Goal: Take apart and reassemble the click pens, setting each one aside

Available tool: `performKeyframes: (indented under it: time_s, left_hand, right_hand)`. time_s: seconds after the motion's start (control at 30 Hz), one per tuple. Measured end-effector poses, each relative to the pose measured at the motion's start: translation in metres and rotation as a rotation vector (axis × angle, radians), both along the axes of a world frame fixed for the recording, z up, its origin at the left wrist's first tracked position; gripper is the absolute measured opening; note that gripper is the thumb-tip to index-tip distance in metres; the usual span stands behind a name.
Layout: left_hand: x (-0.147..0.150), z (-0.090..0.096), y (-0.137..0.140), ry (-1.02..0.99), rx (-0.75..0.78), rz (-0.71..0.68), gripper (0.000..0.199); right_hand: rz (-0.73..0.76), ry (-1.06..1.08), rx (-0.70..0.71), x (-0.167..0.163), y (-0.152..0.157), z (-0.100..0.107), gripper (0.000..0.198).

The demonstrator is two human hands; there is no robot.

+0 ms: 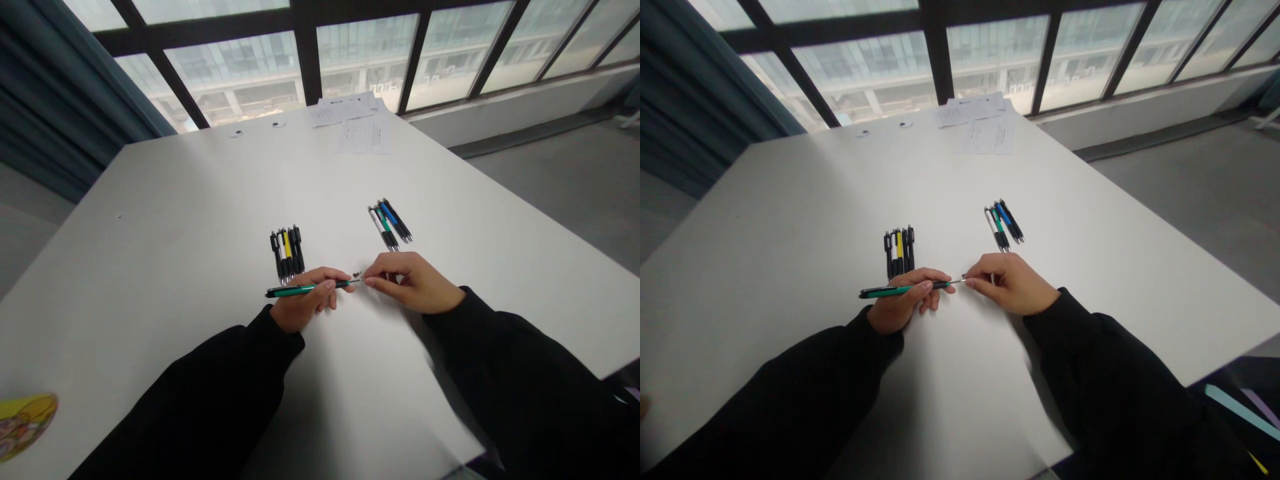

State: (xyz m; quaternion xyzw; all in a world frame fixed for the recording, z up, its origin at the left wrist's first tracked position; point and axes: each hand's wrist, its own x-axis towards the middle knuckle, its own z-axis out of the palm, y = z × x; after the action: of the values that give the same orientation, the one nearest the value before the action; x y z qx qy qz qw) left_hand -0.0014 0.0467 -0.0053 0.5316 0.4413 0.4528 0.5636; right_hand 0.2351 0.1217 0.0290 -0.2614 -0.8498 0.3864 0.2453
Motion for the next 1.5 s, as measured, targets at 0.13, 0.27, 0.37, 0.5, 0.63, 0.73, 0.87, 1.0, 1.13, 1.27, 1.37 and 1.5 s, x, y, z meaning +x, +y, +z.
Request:
performKeyframes:
  time_s: [0.13, 0.27, 0.37, 0.5, 0.63, 0.73, 0.87, 1.0, 1.13, 1.27, 1.37, 1.5]
  left_hand:
    - [-0.002, 0.003, 0.003, -0.16, -0.095, 0.15, 0.028]
    - [-0.001, 0.006, 0.003, -0.228, -0.146, 0.163, 0.026]
    - [0.0, 0.008, 0.003, -0.212, -0.156, 0.149, 0.026]
    - [0.001, 0.009, 0.003, -0.226, -0.156, 0.165, 0.024]
    - [0.0, 0.009, 0.004, -0.252, -0.158, 0.168, 0.024]
    - [0.0, 0.009, 0.004, -0.239, -0.157, 0.163, 0.024]
    - [0.0, 0.005, 0.004, -0.179, -0.14, 0.147, 0.026]
    - [-0.002, 0.001, 0.005, -0.103, -0.11, 0.106, 0.027]
    - [-0.003, 0.0, 0.004, -0.102, -0.096, 0.11, 0.027]
    - [-0.002, 0.001, 0.003, -0.102, -0.087, 0.104, 0.027]
    - [-0.002, 0.001, 0.003, -0.098, -0.087, 0.124, 0.027]
    - [-0.001, 0.002, 0.004, -0.1, -0.075, 0.177, 0.028]
  right_hand:
    - [-0.053, -0.053, 0.073, 0.004, 0.006, -0.003, 0.015]
    - [0.009, -0.128, 0.191, 0.004, 0.01, -0.008, 0.015]
    - [0.026, -0.166, 0.205, 0.003, 0.01, -0.009, 0.016]
    - [0.054, -0.236, 0.243, 0.003, 0.01, -0.012, 0.017]
    - [-0.032, -0.217, 0.245, 0.002, 0.01, -0.015, 0.019]
    - [-0.137, -0.098, 0.185, 0.002, 0.009, -0.013, 0.02]
    - [-0.122, 0.082, 0.017, 0.002, 0.005, -0.005, 0.021]
    - [-0.061, 0.134, -0.061, 0.001, 0.002, 0.0, 0.02]
    - [-0.027, 0.098, -0.08, 0.0, 0.001, 0.0, 0.018]
    - [-0.003, 0.071, -0.068, 0.001, 0.002, -0.001, 0.015]
    - [0.012, 0.019, -0.009, 0.005, 0.007, 0.0, 0.015]
    - [-0.034, -0.071, 0.064, 0.012, 0.015, 0.003, 0.016]
